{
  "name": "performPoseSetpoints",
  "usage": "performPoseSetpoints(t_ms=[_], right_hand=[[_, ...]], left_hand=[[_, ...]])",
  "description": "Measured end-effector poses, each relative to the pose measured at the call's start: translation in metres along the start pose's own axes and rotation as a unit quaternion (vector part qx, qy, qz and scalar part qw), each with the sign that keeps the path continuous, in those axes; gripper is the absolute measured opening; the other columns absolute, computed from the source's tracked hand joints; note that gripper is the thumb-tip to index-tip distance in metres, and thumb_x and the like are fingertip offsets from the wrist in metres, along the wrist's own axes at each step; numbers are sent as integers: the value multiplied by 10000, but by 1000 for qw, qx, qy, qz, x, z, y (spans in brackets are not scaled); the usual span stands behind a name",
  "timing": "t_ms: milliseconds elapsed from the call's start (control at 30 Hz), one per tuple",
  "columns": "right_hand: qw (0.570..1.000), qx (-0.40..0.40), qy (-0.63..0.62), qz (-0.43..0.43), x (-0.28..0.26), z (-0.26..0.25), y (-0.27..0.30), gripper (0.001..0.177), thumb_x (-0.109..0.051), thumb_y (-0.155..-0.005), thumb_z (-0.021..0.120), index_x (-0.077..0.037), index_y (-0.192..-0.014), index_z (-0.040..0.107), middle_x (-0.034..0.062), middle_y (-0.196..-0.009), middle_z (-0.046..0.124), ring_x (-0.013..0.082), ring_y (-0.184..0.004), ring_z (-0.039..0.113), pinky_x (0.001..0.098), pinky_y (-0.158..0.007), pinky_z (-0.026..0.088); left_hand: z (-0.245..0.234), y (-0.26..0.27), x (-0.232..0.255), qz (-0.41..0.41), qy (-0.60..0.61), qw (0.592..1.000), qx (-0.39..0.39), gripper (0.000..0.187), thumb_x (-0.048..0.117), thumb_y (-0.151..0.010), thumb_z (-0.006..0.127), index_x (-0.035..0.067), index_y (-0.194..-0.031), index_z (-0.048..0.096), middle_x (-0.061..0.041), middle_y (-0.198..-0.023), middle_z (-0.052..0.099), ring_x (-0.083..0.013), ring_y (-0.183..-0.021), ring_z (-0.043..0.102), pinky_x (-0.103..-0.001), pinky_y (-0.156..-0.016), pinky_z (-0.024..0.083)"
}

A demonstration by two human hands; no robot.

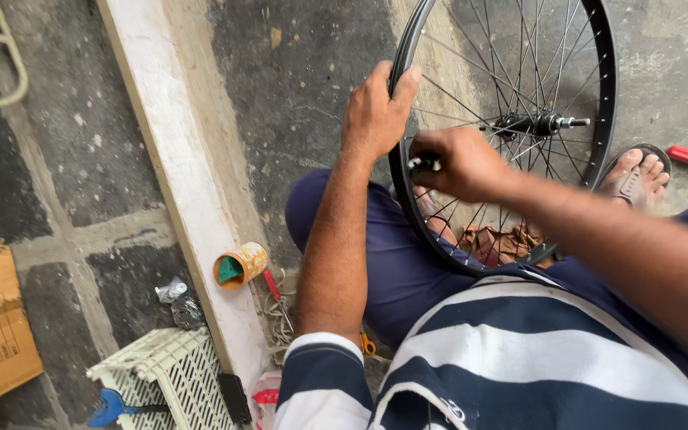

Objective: The person sits on the floor and uses a small metal tool to tighten or adjust the spokes of a bicycle wheel. They rotate the wheel periodically to access different sections and continue the adjustment process.

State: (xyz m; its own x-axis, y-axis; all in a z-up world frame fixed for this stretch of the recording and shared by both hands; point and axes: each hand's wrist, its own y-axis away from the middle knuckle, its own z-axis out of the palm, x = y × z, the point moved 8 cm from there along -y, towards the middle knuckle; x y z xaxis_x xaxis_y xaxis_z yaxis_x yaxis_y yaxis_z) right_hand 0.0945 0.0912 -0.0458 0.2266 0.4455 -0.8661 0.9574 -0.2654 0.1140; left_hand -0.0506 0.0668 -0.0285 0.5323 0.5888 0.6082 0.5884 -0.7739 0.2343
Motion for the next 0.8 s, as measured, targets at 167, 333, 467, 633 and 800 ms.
performPoseSetpoints(t_ms=[167, 333, 467, 633, 800], right_hand=[[970, 109, 165, -140, -39, -2, 11, 291, -196, -783, 838, -79, -995, 676, 110, -1009, 730, 331, -920, 716, 453, -788, 564], [984, -14, -46, -171, -22, -34, 8, 303, -303, -847, 802, -130, -1083, 722, 78, -1091, 778, 278, -915, 772, 400, -775, 612], [970, -202, -103, -84, -16, -16, -15, 347, -324, -887, 764, -93, -1141, 720, 76, -979, 799, 271, -871, 771, 417, -751, 591], [981, -41, 166, -87, -33, -9, 5, 385, -359, -790, 811, -114, -1056, 678, 92, -917, 736, 325, -858, 718, 461, -735, 565], [973, -42, 211, -79, -24, -6, 0, 353, -420, -791, 803, -136, -964, 683, 95, -828, 718, 333, -777, 700, 466, -693, 545]], left_hand=[[-4, -1, 3, 23, -8, 999, 22, 515, 594, -984, 513, 96, -982, 642, -63, -786, 718, -250, -760, 733, -440, -677, 541], [-5, 3, 4, -7, 43, 999, 10, 567, 627, -982, 453, 105, -1005, 672, -95, -713, 688, -282, -717, 723, -445, -676, 528], [-10, 2, 12, 0, 48, 999, 20, 589, 628, -993, 433, 89, -977, 670, -91, -705, 674, -284, -703, 711, -445, -661, 530], [-5, 3, 3, -5, 28, 1000, 11, 575, 611, -1006, 425, 96, -931, 668, -85, -685, 682, -278, -690, 711, -444, -653, 519], [-3, 0, 7, 35, 27, 999, 32, 568, 597, -1029, 425, 82, -921, 640, -90, -695, 670, -276, -677, 696, -448, -641, 516]])
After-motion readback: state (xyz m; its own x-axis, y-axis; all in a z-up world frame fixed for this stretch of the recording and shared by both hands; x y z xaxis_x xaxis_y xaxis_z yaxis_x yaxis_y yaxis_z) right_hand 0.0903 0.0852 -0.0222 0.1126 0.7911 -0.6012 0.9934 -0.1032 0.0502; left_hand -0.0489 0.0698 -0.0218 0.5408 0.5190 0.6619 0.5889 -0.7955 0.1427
